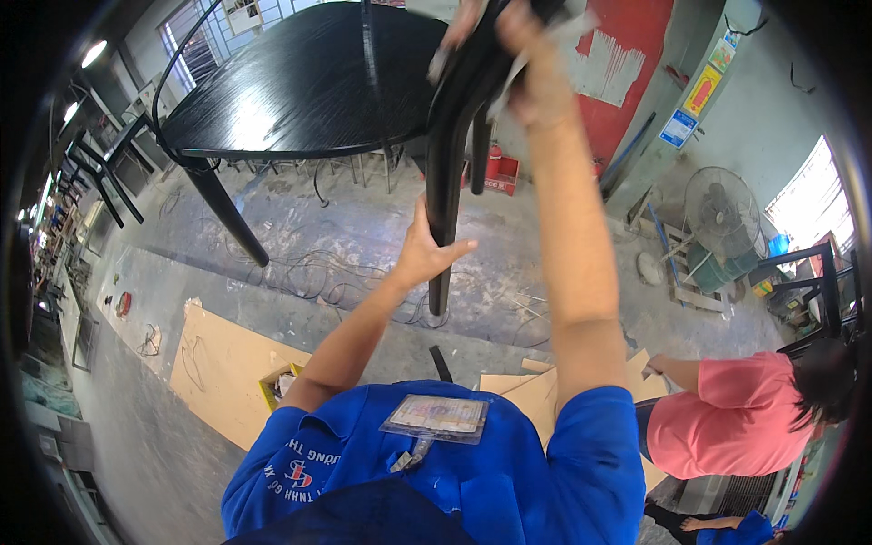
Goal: The person wipes a black plastic chair with a white cloth, cleaning the legs and seat. They rotate the chair to reach different sides and continue wiping throughout the clip.
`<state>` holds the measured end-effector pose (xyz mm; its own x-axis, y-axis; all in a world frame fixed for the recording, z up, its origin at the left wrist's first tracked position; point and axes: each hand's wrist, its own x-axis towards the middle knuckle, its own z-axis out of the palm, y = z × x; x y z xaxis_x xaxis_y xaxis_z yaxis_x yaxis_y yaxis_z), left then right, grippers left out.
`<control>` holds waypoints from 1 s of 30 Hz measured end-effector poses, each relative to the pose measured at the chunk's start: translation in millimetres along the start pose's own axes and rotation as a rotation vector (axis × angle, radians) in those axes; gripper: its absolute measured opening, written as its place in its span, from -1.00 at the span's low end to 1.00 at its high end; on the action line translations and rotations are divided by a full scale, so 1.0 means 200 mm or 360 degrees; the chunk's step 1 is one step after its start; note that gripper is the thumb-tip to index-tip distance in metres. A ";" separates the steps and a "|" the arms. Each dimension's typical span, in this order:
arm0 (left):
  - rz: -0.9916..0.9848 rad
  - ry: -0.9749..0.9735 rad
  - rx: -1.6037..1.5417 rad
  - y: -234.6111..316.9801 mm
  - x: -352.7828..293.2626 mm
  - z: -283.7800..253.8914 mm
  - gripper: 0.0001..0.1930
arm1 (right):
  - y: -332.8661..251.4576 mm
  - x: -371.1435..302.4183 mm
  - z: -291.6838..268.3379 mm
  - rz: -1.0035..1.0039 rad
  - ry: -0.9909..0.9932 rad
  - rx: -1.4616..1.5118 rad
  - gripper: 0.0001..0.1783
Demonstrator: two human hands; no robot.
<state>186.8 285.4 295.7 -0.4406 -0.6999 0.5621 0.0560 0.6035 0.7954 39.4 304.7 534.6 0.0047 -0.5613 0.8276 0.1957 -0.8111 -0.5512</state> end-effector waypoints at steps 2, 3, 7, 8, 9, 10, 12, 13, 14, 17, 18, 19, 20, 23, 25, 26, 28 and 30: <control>-0.0274 0.0059 -0.0208 0.09 -0.01 0.09 -0.28 | -0.19 0.21 -0.02 -0.0164 -0.0030 0.0360 -0.36; -0.0424 0.0071 -0.0299 0.12 -0.02 0.13 -0.34 | -0.24 0.24 -0.03 -0.0165 -0.0264 0.0423 -0.42; -0.0301 0.0101 -0.0369 0.18 -0.08 0.18 -0.50 | -0.14 0.16 -0.04 -0.0161 -0.0639 0.0648 -0.48; -0.0313 0.0096 -0.0364 0.17 -0.09 0.19 -0.53 | -0.09 0.10 -0.04 -0.0097 -0.0763 0.0765 -0.49; -0.0316 0.0065 -0.0341 0.17 -0.09 0.18 -0.55 | -0.04 0.05 -0.03 -0.0041 -0.0886 0.0886 -0.48; -0.0296 0.0074 -0.0338 0.16 -0.08 0.18 -0.55 | -0.03 -0.04 -0.02 0.0203 -0.0703 0.0856 -0.47; -0.0234 0.0083 -0.0297 0.15 -0.07 0.15 -0.55 | -0.04 -0.06 0.04 0.0253 -0.0756 0.0874 -0.46; -0.0221 0.0086 -0.0311 0.14 -0.07 0.14 -0.54 | -0.07 -0.03 0.08 0.0281 -0.0866 0.1023 -0.41; -0.0206 0.0106 -0.0311 0.14 -0.07 0.12 -0.54 | -0.12 0.01 0.12 0.0162 -0.0833 0.0938 -0.42; -0.0188 0.0161 -0.0381 0.17 -0.10 0.08 -0.52 | -0.34 0.23 0.22 -0.0069 -0.0605 0.0456 -0.48; -0.0254 0.0134 -0.0406 0.18 -0.12 0.07 -0.52 | -0.39 0.29 0.25 -0.0045 -0.0429 0.0137 -0.51; -0.0306 0.0150 -0.0452 0.19 -0.14 0.06 -0.50 | -0.37 0.32 0.28 0.0028 -0.0344 0.0146 -0.56; -0.0287 0.0193 -0.0475 0.21 -0.16 0.05 -0.50 | -0.36 0.32 0.29 0.0109 -0.0254 0.0153 -0.61; -0.0304 0.0268 -0.0479 0.23 -0.20 0.02 -0.55 | -0.09 0.16 0.34 0.0152 -0.0225 0.0020 -0.65; -0.0207 0.0348 -0.0458 0.24 -0.20 -0.01 -0.65 | 0.06 -0.03 0.34 0.0283 -0.0438 -0.0206 -0.70; -0.0226 0.0334 -0.0455 0.25 -0.20 -0.03 -0.62 | 0.13 -0.08 0.35 0.0172 -0.0430 -0.0140 -0.67; -0.0288 0.0291 -0.0439 0.26 -0.20 -0.07 -0.56 | 0.13 -0.12 0.37 0.0204 -0.0338 -0.0013 -0.65; -0.0328 0.0313 -0.0342 0.27 -0.20 -0.09 -0.56 | 0.01 -0.04 0.39 0.0196 -0.0487 -0.0079 -0.69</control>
<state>223.5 339.7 320.7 -0.2825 -0.8715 0.4009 0.1803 0.3622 0.9145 116.3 320.4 534.2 0.3212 -0.5861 0.7438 0.1273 -0.7516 -0.6472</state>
